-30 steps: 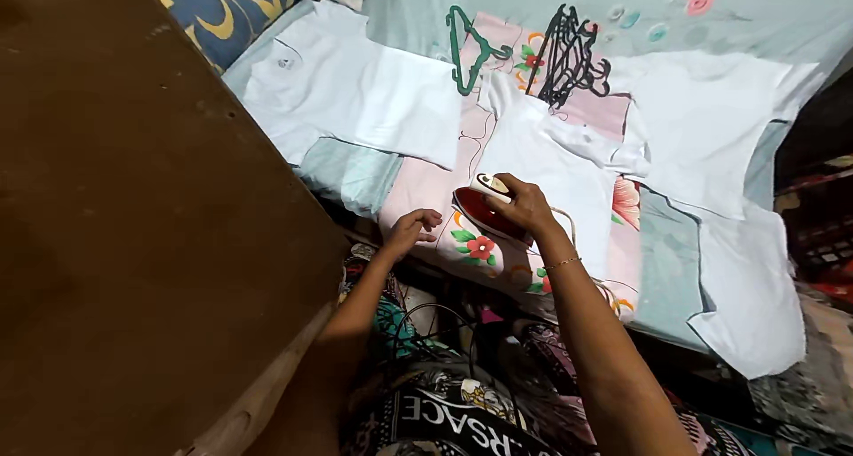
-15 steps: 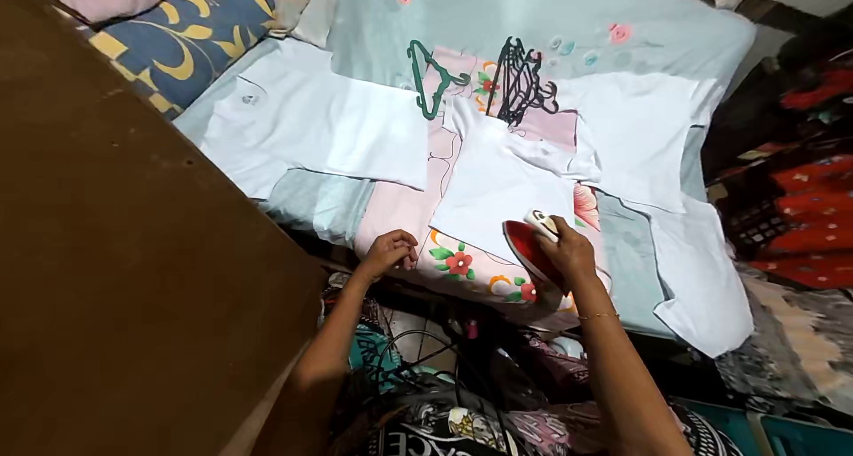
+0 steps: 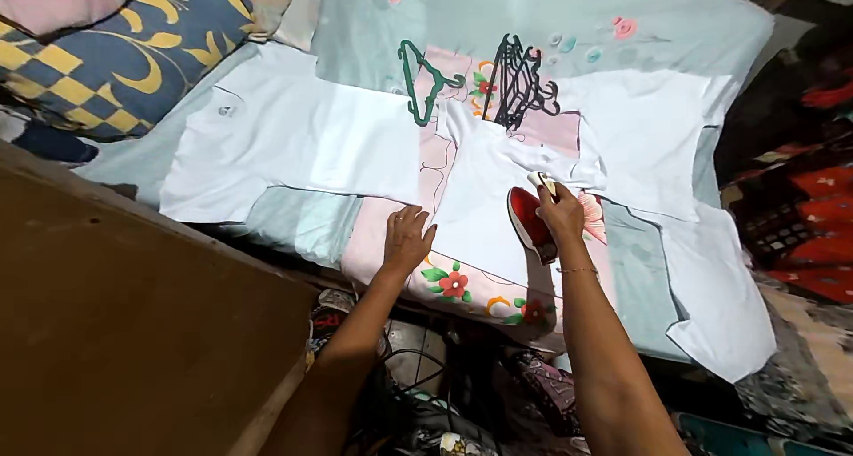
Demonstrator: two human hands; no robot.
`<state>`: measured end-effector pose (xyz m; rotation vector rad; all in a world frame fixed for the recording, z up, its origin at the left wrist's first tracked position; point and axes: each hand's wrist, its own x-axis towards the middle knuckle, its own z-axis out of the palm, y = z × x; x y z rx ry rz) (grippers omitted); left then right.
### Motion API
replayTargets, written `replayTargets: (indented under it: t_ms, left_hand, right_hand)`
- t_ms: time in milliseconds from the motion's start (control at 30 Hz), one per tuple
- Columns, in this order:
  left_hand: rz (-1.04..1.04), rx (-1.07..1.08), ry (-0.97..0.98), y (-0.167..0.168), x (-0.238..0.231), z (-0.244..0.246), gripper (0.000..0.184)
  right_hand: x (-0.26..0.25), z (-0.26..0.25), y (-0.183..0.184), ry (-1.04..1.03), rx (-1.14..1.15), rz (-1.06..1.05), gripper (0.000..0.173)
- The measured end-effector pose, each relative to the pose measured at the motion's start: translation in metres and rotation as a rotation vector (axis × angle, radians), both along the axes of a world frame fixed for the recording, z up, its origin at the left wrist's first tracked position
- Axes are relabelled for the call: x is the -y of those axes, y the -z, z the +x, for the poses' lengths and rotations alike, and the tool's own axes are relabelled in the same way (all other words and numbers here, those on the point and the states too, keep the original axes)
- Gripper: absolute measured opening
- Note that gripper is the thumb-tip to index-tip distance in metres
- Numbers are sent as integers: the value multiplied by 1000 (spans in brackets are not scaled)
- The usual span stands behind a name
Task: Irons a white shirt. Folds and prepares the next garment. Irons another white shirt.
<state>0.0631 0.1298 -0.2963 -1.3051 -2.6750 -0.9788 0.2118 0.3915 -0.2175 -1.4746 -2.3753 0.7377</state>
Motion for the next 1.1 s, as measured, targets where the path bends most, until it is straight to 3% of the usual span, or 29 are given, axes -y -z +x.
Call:
replayTargets:
  t_ms: [100, 233, 333, 433, 567, 633, 900, 1100]
  left_hand:
    - [12, 49, 34, -11, -21, -17, 30]
    - [-61, 158, 151, -25, -86, -54, 37]
    - [-38, 506, 48, -35, -141, -80, 52]
    - [97, 858, -204, -29, -192, -96, 53]
    - [119, 1018, -348, -22, -220, -110, 71]
    - [119, 1043, -355, -22, -228, -118, 73]
    - [270, 958, -297, -17, -236, -154, 48]
    - [339, 969, -196, 3, -221, -154, 38]
  right_hand:
    - [-7, 5, 2, -125, -60, -46, 44]
    - [-6, 56, -1, -469, -86, -88, 45]
    - [-6, 91, 0, -593, -132, -88, 49]
    - [-3, 100, 5, -559, -181, -43, 48]
    - [-3, 99, 12, -553, -220, -11, 48]
    - [-5, 98, 13, -558, -232, -16, 47]
    - [3, 72, 13, -476, -196, 45, 48]
    - [7, -8, 6, -210, -94, -49, 39]
